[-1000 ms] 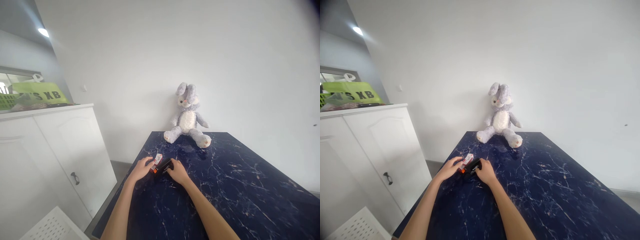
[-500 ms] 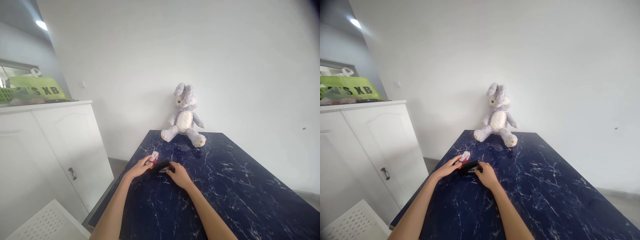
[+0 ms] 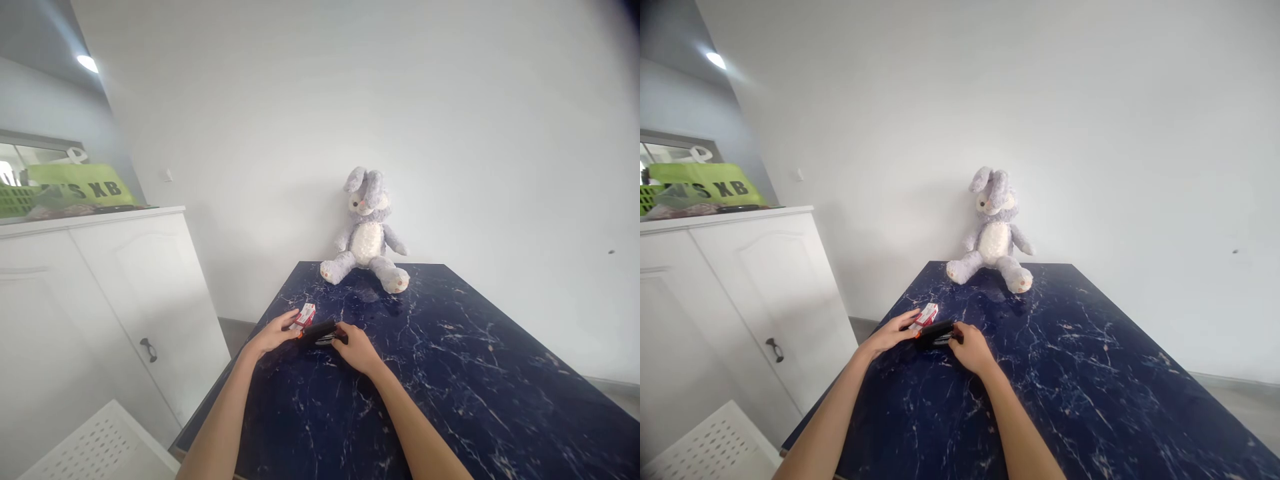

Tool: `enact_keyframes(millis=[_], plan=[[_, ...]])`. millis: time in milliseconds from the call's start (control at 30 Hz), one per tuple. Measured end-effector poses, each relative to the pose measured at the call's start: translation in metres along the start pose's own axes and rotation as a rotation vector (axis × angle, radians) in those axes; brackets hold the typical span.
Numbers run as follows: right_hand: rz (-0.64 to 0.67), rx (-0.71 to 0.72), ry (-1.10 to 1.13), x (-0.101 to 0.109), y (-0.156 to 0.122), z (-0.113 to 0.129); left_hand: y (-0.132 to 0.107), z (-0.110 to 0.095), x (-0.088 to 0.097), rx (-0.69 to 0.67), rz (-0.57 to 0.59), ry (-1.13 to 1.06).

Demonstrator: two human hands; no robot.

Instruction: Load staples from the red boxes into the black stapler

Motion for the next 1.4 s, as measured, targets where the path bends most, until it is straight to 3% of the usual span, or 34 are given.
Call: enact_keyframes(millis=[300,600,800,967,1133,1300,1400], plan=[[0.068,0.025,0.018,0.013,0.001,-0.005,0.001,-0.001,0.009,-0.023,-0.087,0.079],[0.039,0.082,-0.148,0.030,-0.003,-0.005,0.011,0.003,0.016,-0.038,-0.350,0.273],[-0.053,0.082,-0.112,0.045,-0.003,-0.001,0.006,-0.005,0.023,-0.093,-0.457,0.162],[-0.214,0.004,0.015,0.055,-0.007,-0.002,0.002,-0.019,0.027,-0.152,-0.560,-0.053],[-0.438,-0.197,0.332,0.053,-0.029,-0.021,0.004,-0.036,0.000,-0.178,-0.432,-0.262],[-0.422,-0.252,0.554,0.043,-0.033,-0.031,0.005,-0.045,-0.038,-0.147,-0.148,-0.513],[-0.435,-0.234,0.736,0.045,-0.029,-0.031,0.004,-0.045,-0.046,-0.127,-0.095,-0.576]])
Point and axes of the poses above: each hand's wrist, its own y-axis towards the middle knuckle, its own x-axis out of the back of the hand, z = x × y, the point moved 10 cm from there along y, towards the middle knuckle, and after that the axes turned 5 degrees about -x, right-handed, at the moved point
